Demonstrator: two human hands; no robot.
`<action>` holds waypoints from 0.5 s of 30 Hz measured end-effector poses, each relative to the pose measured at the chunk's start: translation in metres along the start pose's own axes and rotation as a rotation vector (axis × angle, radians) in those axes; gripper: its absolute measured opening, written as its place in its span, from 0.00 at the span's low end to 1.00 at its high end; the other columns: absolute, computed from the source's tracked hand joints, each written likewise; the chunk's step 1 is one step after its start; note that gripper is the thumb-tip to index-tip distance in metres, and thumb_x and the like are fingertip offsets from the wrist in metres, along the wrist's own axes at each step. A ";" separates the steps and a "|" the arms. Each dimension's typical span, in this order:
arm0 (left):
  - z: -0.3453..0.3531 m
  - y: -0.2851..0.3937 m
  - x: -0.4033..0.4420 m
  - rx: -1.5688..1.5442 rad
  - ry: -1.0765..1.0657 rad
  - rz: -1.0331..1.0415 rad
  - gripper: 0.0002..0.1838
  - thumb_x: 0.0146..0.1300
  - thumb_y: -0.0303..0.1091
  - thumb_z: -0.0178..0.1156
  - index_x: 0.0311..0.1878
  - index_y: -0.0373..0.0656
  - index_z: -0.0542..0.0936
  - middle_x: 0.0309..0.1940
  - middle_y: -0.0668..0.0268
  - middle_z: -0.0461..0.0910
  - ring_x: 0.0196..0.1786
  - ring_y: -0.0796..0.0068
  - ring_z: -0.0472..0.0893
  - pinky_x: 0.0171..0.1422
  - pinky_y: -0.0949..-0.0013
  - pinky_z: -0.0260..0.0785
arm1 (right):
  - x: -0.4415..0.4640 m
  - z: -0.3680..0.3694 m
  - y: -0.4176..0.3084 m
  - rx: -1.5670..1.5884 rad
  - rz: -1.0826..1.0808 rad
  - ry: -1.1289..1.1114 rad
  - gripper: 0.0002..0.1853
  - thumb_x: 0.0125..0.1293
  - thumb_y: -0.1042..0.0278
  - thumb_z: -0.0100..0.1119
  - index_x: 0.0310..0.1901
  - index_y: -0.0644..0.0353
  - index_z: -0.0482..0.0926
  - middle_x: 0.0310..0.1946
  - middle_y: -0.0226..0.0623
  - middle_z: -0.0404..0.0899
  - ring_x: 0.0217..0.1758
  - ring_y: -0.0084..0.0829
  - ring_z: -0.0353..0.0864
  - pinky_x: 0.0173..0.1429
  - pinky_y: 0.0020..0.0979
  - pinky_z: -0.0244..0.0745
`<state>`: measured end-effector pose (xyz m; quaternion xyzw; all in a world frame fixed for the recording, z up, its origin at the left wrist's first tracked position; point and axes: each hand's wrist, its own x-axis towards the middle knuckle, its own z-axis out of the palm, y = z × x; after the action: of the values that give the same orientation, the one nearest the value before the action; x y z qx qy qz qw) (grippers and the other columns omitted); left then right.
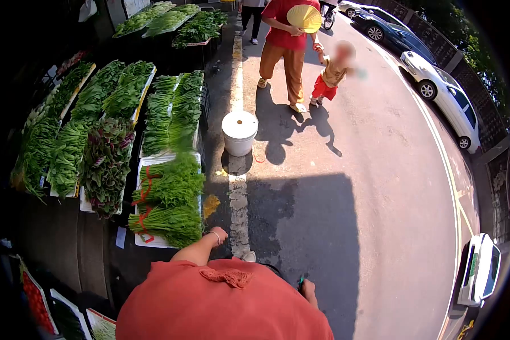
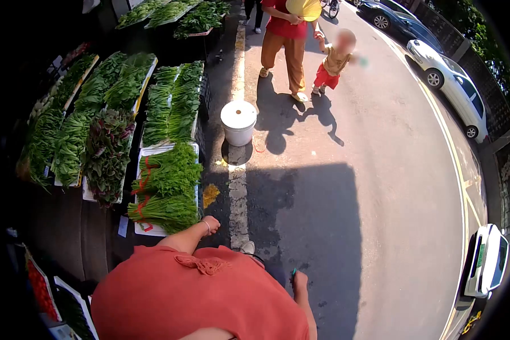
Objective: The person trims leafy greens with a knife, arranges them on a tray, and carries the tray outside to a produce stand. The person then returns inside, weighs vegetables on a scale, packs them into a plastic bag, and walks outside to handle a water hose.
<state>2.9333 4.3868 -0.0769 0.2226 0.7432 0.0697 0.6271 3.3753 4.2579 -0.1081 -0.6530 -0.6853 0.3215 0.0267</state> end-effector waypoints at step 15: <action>-0.035 0.083 0.081 -0.557 0.389 -0.335 0.05 0.54 0.33 0.53 0.35 0.46 0.75 0.18 0.69 0.70 0.17 0.71 0.70 0.22 0.62 0.62 | 0.366 -0.192 0.010 0.076 0.357 -0.588 0.15 0.56 0.60 0.53 0.19 0.60 0.77 0.15 0.40 0.74 0.16 0.34 0.75 0.20 0.34 0.69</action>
<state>2.9102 4.5009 -0.1112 -0.0986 0.8271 0.2066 0.5133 3.4180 4.6690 -0.1014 -0.6406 -0.5261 0.5207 -0.2042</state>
